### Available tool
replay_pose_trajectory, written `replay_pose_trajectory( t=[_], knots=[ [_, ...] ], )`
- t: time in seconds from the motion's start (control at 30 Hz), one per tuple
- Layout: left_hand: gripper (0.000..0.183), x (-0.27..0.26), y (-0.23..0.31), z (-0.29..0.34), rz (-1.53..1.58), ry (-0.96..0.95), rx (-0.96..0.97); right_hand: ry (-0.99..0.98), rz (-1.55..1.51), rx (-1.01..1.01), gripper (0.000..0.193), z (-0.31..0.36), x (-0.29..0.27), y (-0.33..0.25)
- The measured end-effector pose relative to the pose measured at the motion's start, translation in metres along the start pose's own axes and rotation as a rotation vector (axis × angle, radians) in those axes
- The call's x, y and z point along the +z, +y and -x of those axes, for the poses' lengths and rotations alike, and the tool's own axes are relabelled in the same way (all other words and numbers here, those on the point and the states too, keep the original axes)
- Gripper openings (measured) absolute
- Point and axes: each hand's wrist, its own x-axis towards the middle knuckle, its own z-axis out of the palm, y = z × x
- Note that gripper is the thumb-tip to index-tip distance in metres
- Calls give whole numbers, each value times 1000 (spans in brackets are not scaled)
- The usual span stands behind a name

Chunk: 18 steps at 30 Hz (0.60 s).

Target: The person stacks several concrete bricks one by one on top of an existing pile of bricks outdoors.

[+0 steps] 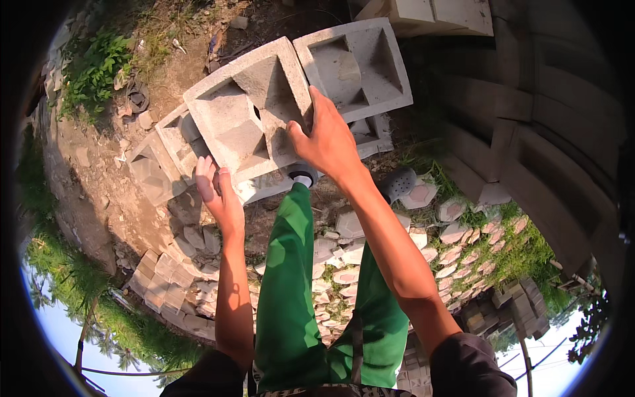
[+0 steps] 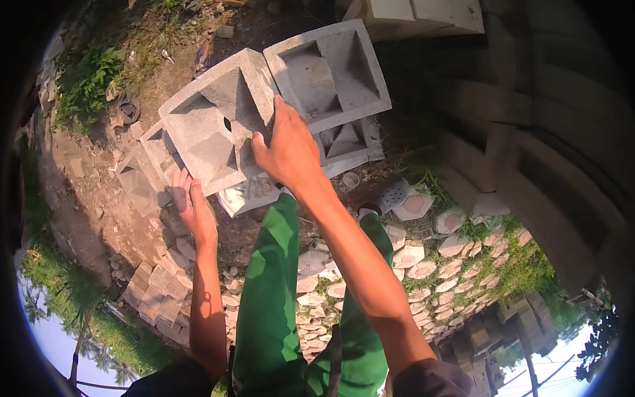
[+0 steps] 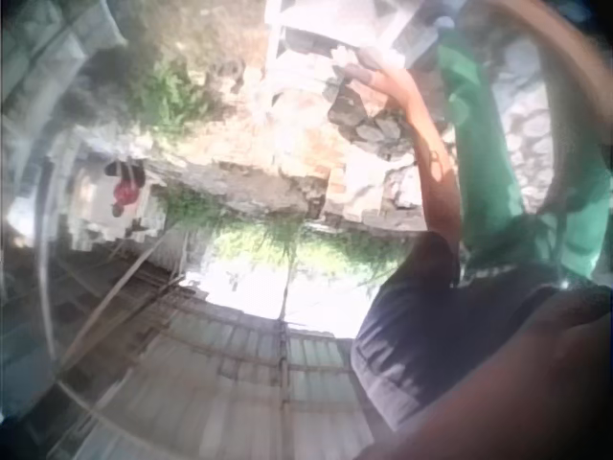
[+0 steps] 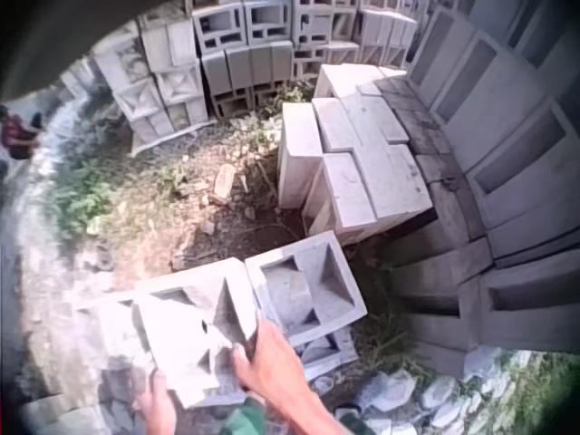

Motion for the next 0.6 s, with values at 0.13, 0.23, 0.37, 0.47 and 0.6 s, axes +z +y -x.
replay_pose_trajectory(
  t=[0.13, 0.23, 0.37, 0.47, 0.6],
  knots=[
    [45, -9, 13, -56, -118, -384, -171, -108, 14, 163, 64, -21, 10, -14],
    [44, -5, 10, -66, -297, -335, -164, -47, -46, 194, 56, -21, 15, -13],
    [47, -5, 9, -64, -375, -296, -84, -19, -33, 133, 55, -18, 15, -7],
    [50, -7, 6, -58, -416, -362, -76, -20, -37, 148, 58, -7, 10, -3],
    [46, -13, 23, -18, -523, -455, -97, -50, -70, 253, 61, 31, -30, -5]
  ],
)
